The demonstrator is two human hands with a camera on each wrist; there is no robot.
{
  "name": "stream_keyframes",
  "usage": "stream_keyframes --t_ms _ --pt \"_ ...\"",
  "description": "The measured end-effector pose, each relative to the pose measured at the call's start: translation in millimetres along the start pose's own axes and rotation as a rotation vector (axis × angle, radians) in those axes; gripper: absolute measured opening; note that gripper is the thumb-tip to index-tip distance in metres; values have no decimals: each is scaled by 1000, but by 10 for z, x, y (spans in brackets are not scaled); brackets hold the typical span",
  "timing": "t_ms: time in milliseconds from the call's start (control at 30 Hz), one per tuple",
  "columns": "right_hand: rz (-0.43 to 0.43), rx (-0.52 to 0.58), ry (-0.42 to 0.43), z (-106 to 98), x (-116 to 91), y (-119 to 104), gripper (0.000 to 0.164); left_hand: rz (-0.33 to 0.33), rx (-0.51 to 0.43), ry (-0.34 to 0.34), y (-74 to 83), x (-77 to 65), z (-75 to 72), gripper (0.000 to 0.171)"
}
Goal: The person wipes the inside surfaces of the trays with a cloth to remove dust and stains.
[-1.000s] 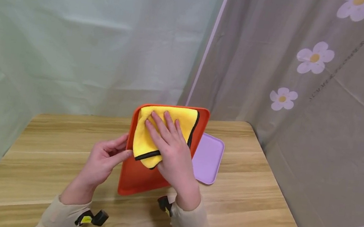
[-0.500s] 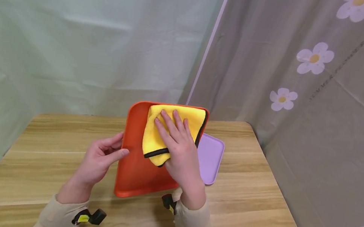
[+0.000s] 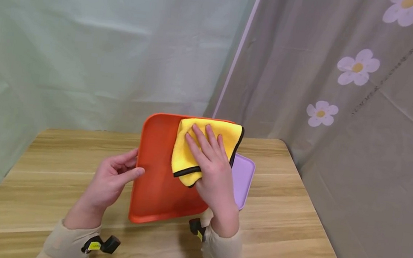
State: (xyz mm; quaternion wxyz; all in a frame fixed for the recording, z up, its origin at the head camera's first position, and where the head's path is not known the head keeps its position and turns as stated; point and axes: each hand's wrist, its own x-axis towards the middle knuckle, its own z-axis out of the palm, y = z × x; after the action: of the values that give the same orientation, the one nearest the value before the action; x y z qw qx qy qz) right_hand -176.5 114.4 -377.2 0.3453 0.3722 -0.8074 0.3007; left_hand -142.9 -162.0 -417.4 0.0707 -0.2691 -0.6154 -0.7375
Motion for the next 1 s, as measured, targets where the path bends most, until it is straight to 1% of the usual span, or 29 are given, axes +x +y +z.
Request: stream_keyframes --t_ms 100,167,300,367,500,633,767,867,1000 --pt "9 -5 -6 -13 -1 25 75 24 -32 -1 2 7 -8 59" --pt "17 -8 1 -26 -8 46 81 47 -56 -3 9 11 -14 61" --pt "38 -14 46 -51 -20 94 91 58 -67 2 30 16 -16 63" --pt "44 -15 63 -58 -29 116 90 50 -61 9 37 14 -17 63" --pt "56 -17 67 -66 -38 142 85 39 -58 15 41 10 -29 61" --pt "64 -30 81 -75 -42 157 81 44 -63 14 32 8 -50 61" --pt "78 -34 94 -87 -53 172 72 49 -64 11 34 4 -61 60" --pt "89 -35 92 -98 -61 184 67 39 -53 10 37 1 -67 60" --pt "100 -42 84 -105 -70 199 64 35 -37 9 29 -6 -79 59"
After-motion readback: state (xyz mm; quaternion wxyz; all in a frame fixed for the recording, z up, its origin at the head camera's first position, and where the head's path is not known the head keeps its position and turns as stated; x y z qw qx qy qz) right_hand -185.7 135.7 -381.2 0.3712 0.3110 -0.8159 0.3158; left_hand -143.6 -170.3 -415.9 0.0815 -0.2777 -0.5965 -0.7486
